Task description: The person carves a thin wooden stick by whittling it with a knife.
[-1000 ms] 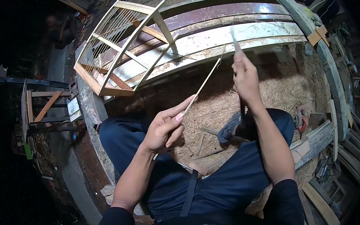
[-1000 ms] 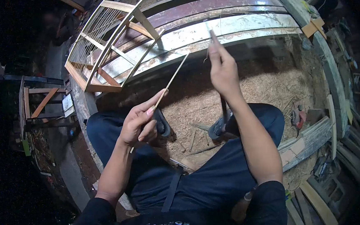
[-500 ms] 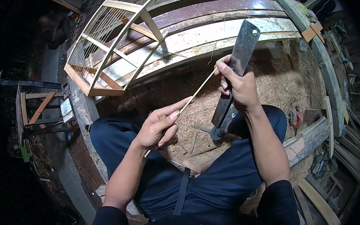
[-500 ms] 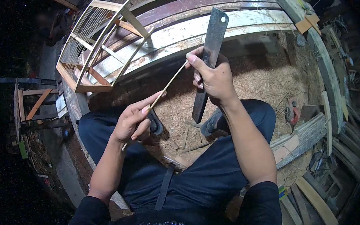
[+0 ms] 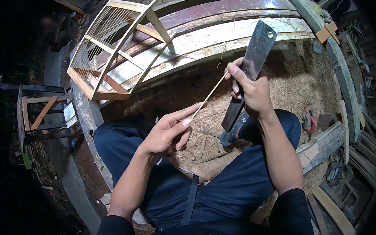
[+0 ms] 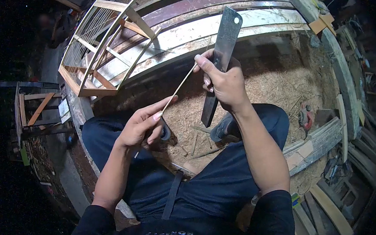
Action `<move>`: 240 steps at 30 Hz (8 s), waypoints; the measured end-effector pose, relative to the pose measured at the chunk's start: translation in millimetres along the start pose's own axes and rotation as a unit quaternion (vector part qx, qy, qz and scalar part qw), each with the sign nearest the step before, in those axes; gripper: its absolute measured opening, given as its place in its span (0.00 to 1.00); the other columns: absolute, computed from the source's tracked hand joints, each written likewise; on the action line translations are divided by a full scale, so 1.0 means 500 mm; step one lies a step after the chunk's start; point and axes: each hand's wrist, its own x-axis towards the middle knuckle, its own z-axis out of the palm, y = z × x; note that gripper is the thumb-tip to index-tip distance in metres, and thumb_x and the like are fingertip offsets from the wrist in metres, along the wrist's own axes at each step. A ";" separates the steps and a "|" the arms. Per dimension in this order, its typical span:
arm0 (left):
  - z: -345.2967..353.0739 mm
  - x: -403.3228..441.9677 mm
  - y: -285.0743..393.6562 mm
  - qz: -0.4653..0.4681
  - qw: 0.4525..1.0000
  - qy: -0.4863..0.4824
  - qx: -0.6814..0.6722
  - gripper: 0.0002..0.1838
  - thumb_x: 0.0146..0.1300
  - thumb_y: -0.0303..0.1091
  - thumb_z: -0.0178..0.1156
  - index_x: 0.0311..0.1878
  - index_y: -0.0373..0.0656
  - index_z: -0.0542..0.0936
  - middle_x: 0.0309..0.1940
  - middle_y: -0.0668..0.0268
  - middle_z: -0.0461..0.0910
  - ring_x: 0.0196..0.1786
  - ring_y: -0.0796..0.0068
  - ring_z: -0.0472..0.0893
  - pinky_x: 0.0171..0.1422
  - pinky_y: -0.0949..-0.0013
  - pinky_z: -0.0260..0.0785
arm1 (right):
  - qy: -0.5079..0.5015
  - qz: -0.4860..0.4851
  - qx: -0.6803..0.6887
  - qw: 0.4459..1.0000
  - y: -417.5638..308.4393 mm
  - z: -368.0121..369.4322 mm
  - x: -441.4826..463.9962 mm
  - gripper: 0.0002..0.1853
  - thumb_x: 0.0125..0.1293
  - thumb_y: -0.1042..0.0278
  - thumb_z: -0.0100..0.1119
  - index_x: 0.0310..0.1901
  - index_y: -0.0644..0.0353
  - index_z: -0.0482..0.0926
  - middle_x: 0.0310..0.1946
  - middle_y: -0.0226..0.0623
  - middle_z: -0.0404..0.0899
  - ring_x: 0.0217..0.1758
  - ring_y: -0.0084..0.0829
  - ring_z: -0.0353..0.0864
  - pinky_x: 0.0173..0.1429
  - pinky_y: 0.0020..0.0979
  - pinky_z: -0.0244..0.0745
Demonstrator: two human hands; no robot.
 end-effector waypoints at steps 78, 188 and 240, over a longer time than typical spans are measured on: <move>-0.031 0.008 -0.015 -0.012 0.993 0.102 0.066 0.13 0.77 0.36 0.58 0.48 0.35 0.84 0.17 0.81 0.66 0.18 0.91 0.60 0.23 0.79 0.48 | -0.136 -0.139 -0.237 0.952 0.061 0.080 -0.056 0.34 0.67 0.77 0.61 0.76 0.54 0.66 0.56 0.58 0.82 0.54 0.32 0.86 0.56 0.32 0.79; -0.019 0.016 -0.024 0.070 0.956 0.186 0.215 0.13 0.71 0.30 0.65 0.54 0.34 0.86 0.22 0.84 0.71 0.24 0.94 0.61 0.25 0.79 0.49 | -0.028 -0.086 -0.236 0.967 0.036 0.066 -0.041 0.34 0.66 0.78 0.61 0.74 0.48 0.69 0.57 0.58 0.81 0.58 0.38 0.85 0.62 0.36 0.79; -0.022 0.017 -0.023 0.050 0.963 0.173 0.203 0.12 0.73 0.34 0.63 0.47 0.34 0.88 0.18 0.83 0.69 0.21 0.93 0.61 0.23 0.78 0.48 | -0.081 -0.207 -0.256 0.941 0.066 0.080 -0.058 0.35 0.67 0.77 0.62 0.75 0.48 0.67 0.55 0.57 0.83 0.53 0.36 0.88 0.56 0.35 0.81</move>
